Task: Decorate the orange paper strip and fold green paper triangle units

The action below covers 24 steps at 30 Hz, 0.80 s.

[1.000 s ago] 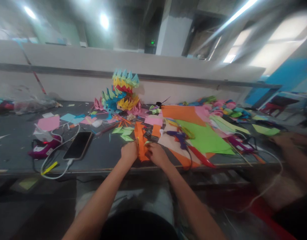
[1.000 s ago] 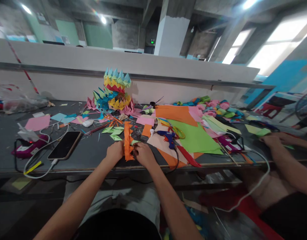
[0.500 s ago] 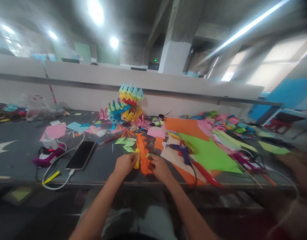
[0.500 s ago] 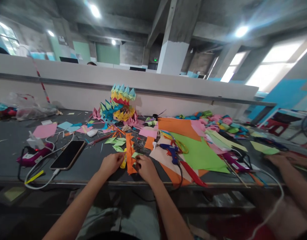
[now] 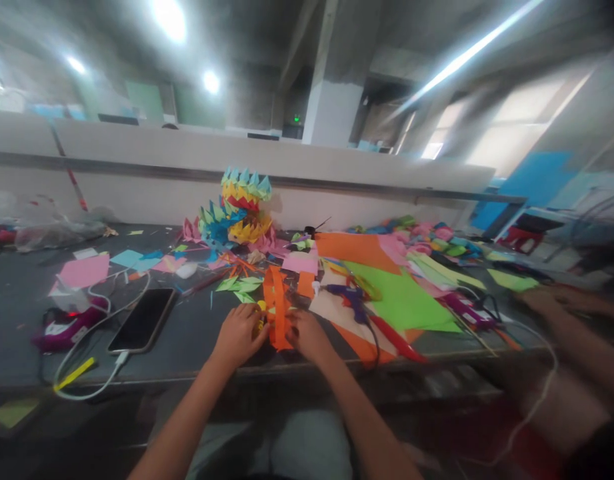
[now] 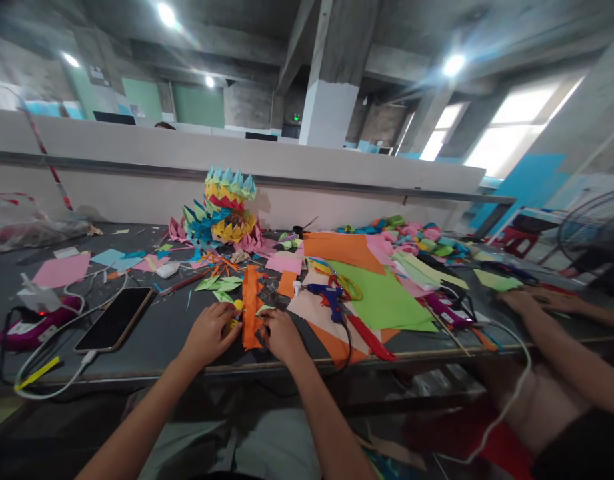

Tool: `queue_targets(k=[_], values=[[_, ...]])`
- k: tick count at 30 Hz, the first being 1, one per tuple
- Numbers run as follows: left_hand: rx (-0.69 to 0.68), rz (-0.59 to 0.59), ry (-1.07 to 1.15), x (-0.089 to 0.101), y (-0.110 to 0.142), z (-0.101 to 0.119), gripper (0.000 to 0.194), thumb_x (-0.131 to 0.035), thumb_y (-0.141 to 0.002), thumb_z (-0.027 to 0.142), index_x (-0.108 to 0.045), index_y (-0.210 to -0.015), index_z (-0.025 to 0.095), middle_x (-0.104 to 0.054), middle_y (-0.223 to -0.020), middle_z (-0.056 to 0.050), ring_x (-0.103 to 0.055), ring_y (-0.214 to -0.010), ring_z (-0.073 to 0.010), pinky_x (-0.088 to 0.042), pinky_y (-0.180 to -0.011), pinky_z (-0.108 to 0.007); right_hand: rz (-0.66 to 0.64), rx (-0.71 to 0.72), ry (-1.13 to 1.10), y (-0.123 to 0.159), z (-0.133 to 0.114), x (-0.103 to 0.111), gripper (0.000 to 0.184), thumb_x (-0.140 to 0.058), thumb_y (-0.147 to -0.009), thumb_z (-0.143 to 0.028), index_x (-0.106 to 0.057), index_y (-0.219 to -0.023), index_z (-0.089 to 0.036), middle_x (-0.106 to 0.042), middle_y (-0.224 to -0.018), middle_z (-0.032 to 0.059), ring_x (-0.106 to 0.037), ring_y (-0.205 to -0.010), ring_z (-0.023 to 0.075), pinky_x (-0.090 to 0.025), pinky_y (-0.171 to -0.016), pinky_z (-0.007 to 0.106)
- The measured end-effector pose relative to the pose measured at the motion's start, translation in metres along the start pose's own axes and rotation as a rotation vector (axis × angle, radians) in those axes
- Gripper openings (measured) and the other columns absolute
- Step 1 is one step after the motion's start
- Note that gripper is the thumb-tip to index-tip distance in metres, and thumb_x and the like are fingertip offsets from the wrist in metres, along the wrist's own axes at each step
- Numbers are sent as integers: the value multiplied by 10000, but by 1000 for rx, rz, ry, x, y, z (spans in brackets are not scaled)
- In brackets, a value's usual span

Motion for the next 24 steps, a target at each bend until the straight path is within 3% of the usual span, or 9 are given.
queue_targets(k=[5, 11, 19, 24], values=[[-157, 7, 16, -7, -2, 0, 257, -469, -857, 275, -652, -1031, 230, -518, -1255, -77, -448, -1169, -241, -380, -958, -410, 26, -3, -11, 2, 0, 1, 301, -504, -733, -104, -696, -960, -151, -677, -1033, 92, -593, -987, 203, -442, -901, 330], [-196, -2, 56, -8, 0, 1, 235, -485, -847, 293, -696, -942, 252, -531, -1254, -62, -447, -1184, -247, -375, -983, -423, 34, -1, -28, 4, -1, 2, 262, -532, -754, -140, -704, -945, -188, -682, -1026, 57, -599, -968, 191, -437, -896, 306], [-154, 85, -44, -9, -1, -1, 219, -477, -850, 257, -682, -792, 205, -601, -1161, -67, -524, -1083, -227, -442, -900, -366, 35, -36, -44, 4, 1, 3, 238, -565, -733, -137, -691, -932, -171, -679, -1033, 81, -602, -974, 207, -441, -875, 308], [-8, 180, -90, -8, 0, -13, 300, -401, -842, 100, -649, -986, 186, -584, -1184, -100, -514, -1095, -256, -422, -910, -405, 32, -57, -46, 4, -2, 8, 272, -530, -704, -76, -679, -915, -161, -692, -983, 83, -613, -941, 201, -446, -861, 297]])
Point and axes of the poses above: each hand's wrist, its own y-axis away from the middle knuckle, its own x-axis out of the back of the hand, z = x × y, the point moved 3 cm from there along -y, towards the middle knuckle
